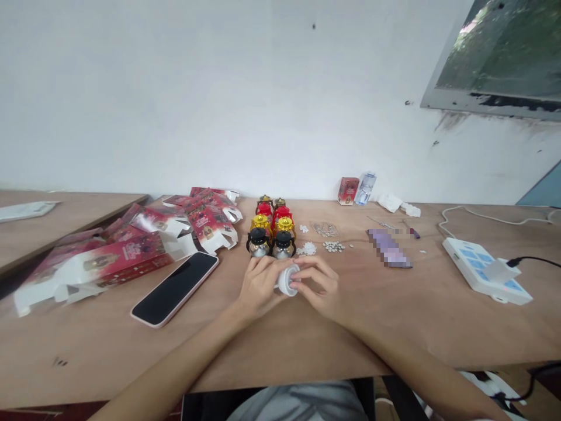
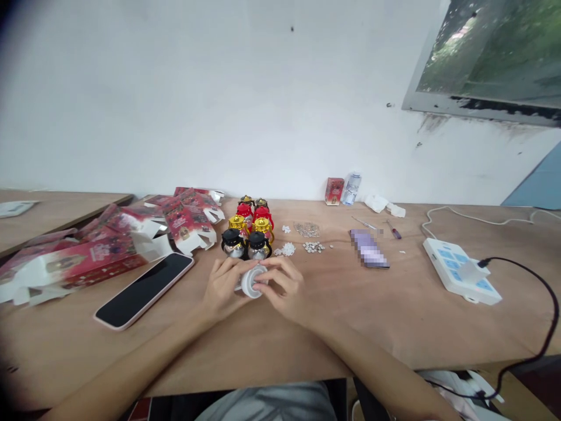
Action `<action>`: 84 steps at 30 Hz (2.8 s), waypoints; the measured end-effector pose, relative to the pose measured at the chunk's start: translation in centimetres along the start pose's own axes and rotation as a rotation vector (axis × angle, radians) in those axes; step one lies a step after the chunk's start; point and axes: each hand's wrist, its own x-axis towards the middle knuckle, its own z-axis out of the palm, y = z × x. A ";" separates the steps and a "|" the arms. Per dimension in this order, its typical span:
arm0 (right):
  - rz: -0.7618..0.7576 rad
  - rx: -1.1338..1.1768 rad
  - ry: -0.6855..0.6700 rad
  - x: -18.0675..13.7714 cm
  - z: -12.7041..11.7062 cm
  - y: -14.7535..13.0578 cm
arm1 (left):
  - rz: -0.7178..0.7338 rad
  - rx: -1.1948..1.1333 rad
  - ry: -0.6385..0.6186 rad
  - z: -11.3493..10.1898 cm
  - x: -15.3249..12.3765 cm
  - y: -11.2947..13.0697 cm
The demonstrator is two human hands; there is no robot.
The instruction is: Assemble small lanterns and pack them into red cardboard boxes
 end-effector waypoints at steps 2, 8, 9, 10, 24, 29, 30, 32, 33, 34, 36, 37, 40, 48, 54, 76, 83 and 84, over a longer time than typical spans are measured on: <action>0.027 0.012 0.007 -0.2 0.2 -0.1 | 0.014 0.007 -0.001 0.2 -0.2 0.1; 0.052 -0.002 -0.035 -0.5 0.2 0.1 | 0.014 0.046 0.007 0.2 -0.2 0.2; 0.052 -0.013 -0.043 -0.6 0.2 0.2 | 0.005 0.054 0.000 0.2 -0.2 0.2; 0.054 -0.026 -0.051 -0.6 0.3 0.3 | -0.003 0.060 -0.014 0.1 -0.1 0.2; 0.155 0.011 0.074 -0.5 0.2 2.3 | -0.219 -0.092 -0.169 1.1 -1.0 -0.4; 0.540 -0.144 0.084 2.0 -1.0 7.8 | -0.311 -0.114 -0.177 1.2 -1.0 -0.4; 0.573 -0.155 0.054 2.7 -1.0 9.2 | -0.319 -0.115 -0.176 1.3 -1.0 -0.4; 0.648 -0.169 0.003 3.9 -0.9 11.9 | -0.326 -0.122 -0.178 1.3 -0.9 -0.4; 0.690 -0.179 -0.005 4.5 -0.7 13.1 | -0.329 -0.126 -0.181 1.2 -0.9 -0.3; 0.729 -0.186 -0.008 5.0 -0.4 14.1 | -0.332 -0.129 -0.185 1.2 -0.9 -0.3; 0.791 -0.186 -0.005 5.8 0.1 15.6 | -0.340 -0.131 -0.191 1.2 -1.0 -0.3; 0.812 -0.180 0.003 6.2 0.4 16.1 | -0.343 -0.131 -0.194 1.2 -1.0 -0.3; 0.825 -0.148 0.061 6.8 0.6 15.7 | -0.342 -0.126 -0.199 1.2 -1.1 -0.3; 0.477 -0.021 0.134 3.2 -0.2 3.9 | -0.334 -0.107 -0.196 1.4 -1.2 -0.4; 0.280 -0.029 -0.022 0.1 0.6 -0.2 | -0.271 -0.046 -0.202 1.5 -1.5 -0.5; 0.491 0.201 -0.151 -0.5 0.9 0.5 | 0.068 0.132 -0.133 1.1 -0.9 -0.5; 0.362 0.080 -0.166 -1.0 1.1 0.7 | 0.076 0.134 -0.129 1.2 -0.9 -0.4; 0.353 0.075 -0.164 -1.1 1.1 0.7 | 0.077 0.137 -0.123 1.2 -0.9 -0.3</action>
